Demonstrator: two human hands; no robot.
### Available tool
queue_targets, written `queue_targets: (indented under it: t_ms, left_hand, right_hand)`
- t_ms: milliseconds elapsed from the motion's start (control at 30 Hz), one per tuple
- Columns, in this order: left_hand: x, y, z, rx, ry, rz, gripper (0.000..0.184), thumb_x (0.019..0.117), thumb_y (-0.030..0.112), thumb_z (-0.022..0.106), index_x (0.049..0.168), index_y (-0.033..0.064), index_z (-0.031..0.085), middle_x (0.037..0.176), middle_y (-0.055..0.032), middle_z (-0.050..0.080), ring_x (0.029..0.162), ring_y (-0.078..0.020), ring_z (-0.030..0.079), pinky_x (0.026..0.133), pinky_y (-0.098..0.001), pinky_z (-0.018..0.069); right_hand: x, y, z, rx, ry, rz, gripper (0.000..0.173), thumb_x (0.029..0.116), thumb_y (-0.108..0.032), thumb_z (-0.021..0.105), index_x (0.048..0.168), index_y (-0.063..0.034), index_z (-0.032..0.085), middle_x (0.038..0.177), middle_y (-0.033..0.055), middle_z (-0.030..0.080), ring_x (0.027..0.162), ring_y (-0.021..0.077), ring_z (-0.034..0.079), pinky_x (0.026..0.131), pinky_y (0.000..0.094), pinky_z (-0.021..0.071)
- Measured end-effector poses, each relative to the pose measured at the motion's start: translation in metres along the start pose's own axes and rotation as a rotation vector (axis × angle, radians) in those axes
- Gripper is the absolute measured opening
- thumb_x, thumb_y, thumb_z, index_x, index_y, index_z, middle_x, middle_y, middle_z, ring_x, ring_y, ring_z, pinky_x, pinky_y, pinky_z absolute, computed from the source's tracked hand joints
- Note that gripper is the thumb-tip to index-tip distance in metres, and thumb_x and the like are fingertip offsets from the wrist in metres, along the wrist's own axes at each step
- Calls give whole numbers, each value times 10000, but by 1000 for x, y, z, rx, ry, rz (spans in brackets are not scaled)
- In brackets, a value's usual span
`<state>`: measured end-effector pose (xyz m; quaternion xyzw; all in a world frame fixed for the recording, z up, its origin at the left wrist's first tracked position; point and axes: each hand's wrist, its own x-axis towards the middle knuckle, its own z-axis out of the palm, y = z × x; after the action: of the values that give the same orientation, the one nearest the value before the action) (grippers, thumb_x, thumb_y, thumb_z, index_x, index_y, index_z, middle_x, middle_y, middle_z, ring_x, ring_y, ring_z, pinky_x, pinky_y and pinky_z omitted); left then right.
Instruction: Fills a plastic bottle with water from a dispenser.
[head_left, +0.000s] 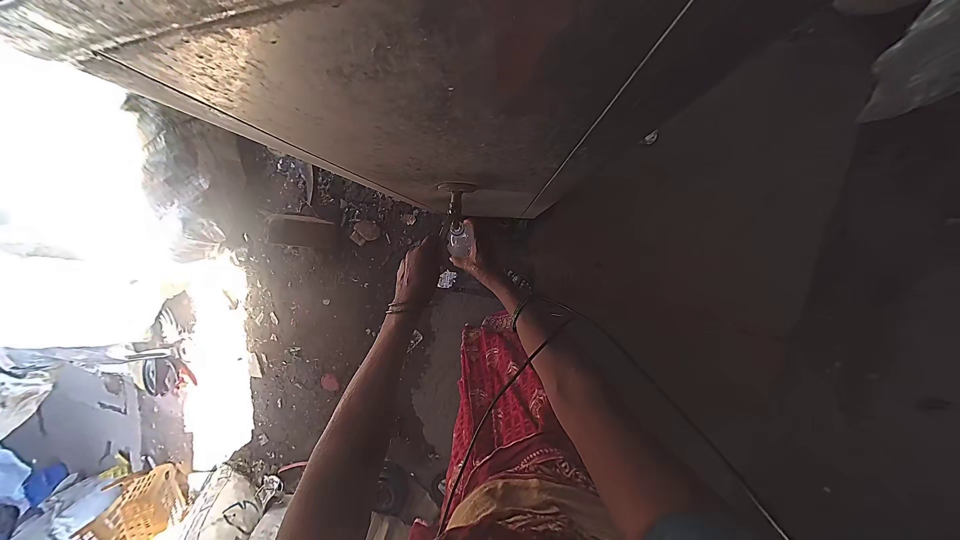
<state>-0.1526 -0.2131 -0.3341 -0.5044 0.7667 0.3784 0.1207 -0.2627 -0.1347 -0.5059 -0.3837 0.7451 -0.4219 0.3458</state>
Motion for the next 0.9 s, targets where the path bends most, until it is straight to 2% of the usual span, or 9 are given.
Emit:
queue_targets:
  t_ms: [267, 400, 567, 733, 900]
  left_hand:
    - [-2, -1, 0, 14, 12, 10, 316, 1108, 284, 440, 1244, 67, 625, 933, -195, 693, 878, -398, 686, 783, -615, 532]
    - [-2, -1, 1, 7, 10, 9, 323, 1112, 272, 428, 1262, 71, 631, 947, -172, 711, 902, -373, 696, 820, -604, 538]
    - [-7, 3, -2, 6, 4, -1, 322, 1115, 280, 417, 1273, 80, 616, 940, -173, 699, 876, -383, 685, 787, -613, 535]
    - [0, 0, 1, 24, -3, -15, 326, 1118, 258, 399, 1268, 73, 621, 956, -155, 716, 894, -361, 695, 817, -593, 539]
    - [-2, 1, -1, 28, -7, -15, 326, 1119, 249, 393, 1274, 73, 621, 974, -173, 712, 898, -380, 692, 819, -608, 538]
  right_hand:
    - [0, 0, 0, -12, -7, 5, 924, 633, -137, 927, 1412, 80, 480, 1377, 299, 561, 1289, 416, 559, 1086, 526, 466]
    - [1, 3, 1, -19, -11, 10, 943, 641, -163, 932, 1427, 73, 467, 1387, 298, 555, 1298, 418, 552, 1095, 530, 460]
    - [0, 2, 2, -22, -6, -2, 946, 675, -184, 921, 1455, 69, 450, 1407, 288, 550, 1320, 399, 544, 1117, 510, 447]
    - [3, 0, 1, 5, 9, -25, 922, 646, -156, 929, 1415, 76, 478, 1381, 293, 558, 1300, 409, 548, 1111, 513, 449]
    - [6, -3, 0, -20, -5, 10, 929, 630, -166, 935, 1408, 69, 485, 1372, 286, 564, 1289, 404, 556, 1100, 513, 457]
